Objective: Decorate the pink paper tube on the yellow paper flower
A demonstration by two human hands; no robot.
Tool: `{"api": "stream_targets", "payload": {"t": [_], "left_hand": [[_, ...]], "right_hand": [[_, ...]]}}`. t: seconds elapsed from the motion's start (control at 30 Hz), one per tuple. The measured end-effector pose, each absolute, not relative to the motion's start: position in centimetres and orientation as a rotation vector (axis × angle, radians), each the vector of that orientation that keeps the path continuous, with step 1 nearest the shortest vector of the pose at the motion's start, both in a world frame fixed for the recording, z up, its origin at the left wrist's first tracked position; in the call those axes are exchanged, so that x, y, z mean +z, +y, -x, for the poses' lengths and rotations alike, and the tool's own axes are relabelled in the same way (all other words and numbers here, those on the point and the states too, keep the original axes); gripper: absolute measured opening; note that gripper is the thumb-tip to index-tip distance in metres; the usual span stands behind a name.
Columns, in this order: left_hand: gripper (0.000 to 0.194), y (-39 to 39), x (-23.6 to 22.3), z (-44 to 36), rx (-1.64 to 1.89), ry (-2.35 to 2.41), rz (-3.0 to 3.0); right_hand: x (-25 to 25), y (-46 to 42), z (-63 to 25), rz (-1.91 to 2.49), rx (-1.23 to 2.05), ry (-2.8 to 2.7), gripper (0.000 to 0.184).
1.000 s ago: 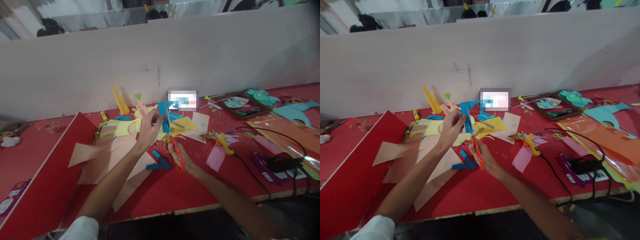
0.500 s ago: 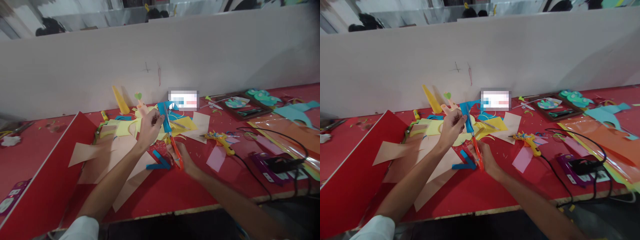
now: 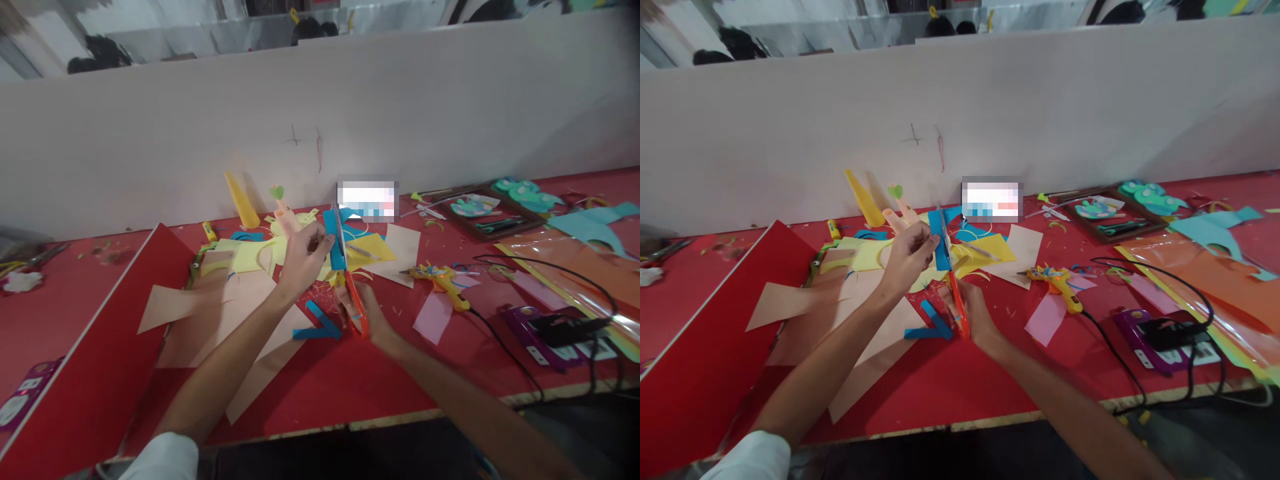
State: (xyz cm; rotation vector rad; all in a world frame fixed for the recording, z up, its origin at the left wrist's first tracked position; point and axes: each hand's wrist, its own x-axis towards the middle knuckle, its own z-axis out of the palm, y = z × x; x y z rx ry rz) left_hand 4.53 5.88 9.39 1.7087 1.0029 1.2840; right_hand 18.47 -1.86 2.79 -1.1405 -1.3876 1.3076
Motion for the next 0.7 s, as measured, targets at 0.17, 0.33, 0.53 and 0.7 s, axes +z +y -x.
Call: {"api": "stream_targets", "payload": {"t": [0.17, 0.33, 0.53, 0.7], "left_hand": [[0.04, 5.9, 9.7, -4.3, 1.315, 1.014, -1.696], [0.04, 6.2, 10.3, -3.9, 1.301, 0.919, -1.704], [0.043, 6.4, 10.3, -3.9, 1.182, 0.876, -1.737], [0.038, 6.2, 9.4, -4.5, 1.159, 0.892, -1.765]], "right_hand": [[2.2, -0.7, -19.8, 1.117, 1.195, -1.34, 0.063], [2.4, 2.9, -23.8, 1.648, 0.541, -1.608, 0.061], [1.3, 5.9, -26.9, 2.121, 0.26, -1.909, 0.048], [0.3, 6.2, -26.6, 1.852, 0.499, -1.671, 0.05]]}}
